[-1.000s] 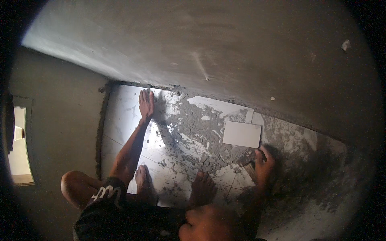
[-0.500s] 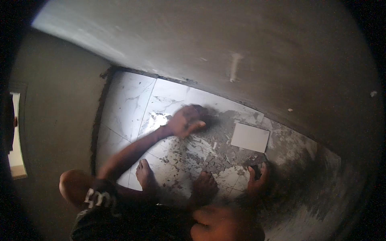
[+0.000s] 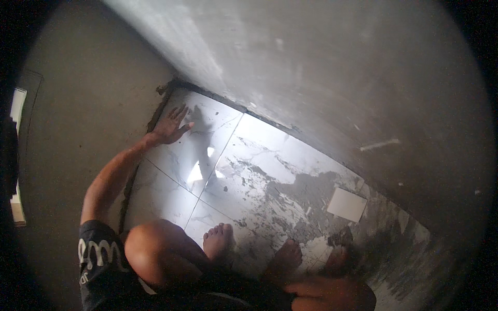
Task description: The person spreads cement on the floor using a trowel, places a white tile onto the cement, and presses it into place. They repeat this process for multiple tiles, ensuring each is properly aligned and set.
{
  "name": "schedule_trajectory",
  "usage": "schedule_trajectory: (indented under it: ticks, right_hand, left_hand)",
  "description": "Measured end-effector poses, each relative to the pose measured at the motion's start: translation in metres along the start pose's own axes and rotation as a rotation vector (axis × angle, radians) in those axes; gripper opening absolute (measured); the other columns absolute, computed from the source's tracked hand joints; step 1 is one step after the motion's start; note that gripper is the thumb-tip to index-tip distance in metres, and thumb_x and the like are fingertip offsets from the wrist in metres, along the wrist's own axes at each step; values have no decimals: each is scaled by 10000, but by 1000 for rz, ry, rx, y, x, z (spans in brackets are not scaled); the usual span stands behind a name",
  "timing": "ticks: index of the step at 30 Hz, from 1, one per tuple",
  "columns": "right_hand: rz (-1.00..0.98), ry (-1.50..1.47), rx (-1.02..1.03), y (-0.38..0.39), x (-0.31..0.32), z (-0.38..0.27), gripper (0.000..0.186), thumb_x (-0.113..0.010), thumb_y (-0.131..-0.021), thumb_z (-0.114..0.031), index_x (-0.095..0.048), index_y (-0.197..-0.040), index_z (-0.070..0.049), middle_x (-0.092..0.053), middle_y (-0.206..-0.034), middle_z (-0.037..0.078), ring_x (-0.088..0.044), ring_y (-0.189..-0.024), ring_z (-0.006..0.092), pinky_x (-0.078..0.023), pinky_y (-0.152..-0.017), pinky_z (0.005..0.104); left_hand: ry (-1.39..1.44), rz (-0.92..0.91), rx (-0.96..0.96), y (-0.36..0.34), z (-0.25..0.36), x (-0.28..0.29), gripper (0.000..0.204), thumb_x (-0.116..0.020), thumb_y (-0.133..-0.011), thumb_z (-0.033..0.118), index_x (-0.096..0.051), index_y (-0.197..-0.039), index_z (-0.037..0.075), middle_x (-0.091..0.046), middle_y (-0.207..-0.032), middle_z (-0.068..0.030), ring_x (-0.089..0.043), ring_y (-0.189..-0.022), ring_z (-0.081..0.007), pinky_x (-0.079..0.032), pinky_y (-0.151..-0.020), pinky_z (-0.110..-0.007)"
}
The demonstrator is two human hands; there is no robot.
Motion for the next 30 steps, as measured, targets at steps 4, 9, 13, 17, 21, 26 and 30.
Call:
schedule_trajectory:
  ticks: [4,9,13,17,21,26,30]
  right_hand:
    - [-70,-182,-148,13,-10,-3,371,-701,-903,-231,-598,-1151,25,-627,-1129,195,-603,-1056,309,-491,-898,414]
    - [-106,-327,-308,39,3,-12,314,-683,-917,-202,-609,-1121,24,-649,-1075,171,-623,-1002,266,-503,-865,390]
    - [-157,-390,-389,60,26,-31,269,-670,-929,-180,-617,-1097,24,-666,-1032,152,-638,-959,232,-513,-838,370]
    - [-199,-90,-201,57,65,-76,205,-662,-937,-180,-620,-1034,-4,-659,-969,97,-617,-909,179,-497,-821,331]
    - [-214,385,11,35,90,-193,176,-658,-926,-174,-636,-998,-15,-642,-834,53,-574,-795,137,-482,-748,298]
    - [-202,727,533,19,123,-261,443,-649,-957,-346,-589,-1240,-11,-691,-985,187,-673,-854,283,-517,-812,427]
    - [-460,690,251,-10,67,-303,518,-600,-984,-405,-537,-1306,-4,-679,-1014,235,-685,-836,306,-520,-828,444]
  left_hand:
    - [70,235,177,-23,-47,-60,876,-356,-996,600,-248,-1496,-110,-223,-1567,-319,-237,-1457,-443,-184,-1212,-460]
    - [152,551,364,-73,-43,-66,880,-387,-986,592,-247,-1497,-111,-251,-1558,-315,-236,-1461,-436,-167,-1216,-466]
    - [272,539,369,-84,41,-73,924,-474,-945,608,-259,-1495,-102,-266,-1563,-295,-230,-1470,-421,-160,-1215,-485]
    - [581,450,-147,-51,224,-72,960,-557,-907,610,-248,-1510,-70,-252,-1581,-263,-226,-1485,-374,-165,-1222,-462]
    - [688,-34,-972,38,348,-84,628,-486,-983,538,-400,-1508,204,-293,-1604,-77,-264,-1481,-294,-189,-1234,-417]
    - [1004,405,-794,45,288,-73,435,-716,-870,321,-664,-1251,118,-500,-1455,-149,-429,-1378,-338,-349,-1140,-468]
    - [757,658,-48,20,137,-43,517,-695,-907,274,-553,-1358,65,-566,-1347,-210,-516,-1237,-439,-399,-1083,-497]
Point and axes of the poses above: each hand's wrist, its own y-axis away from the middle knuckle, its own x-axis out of the back of the hand, z = x × y, the point moved 4 cm from there along -y, towards the middle knuckle
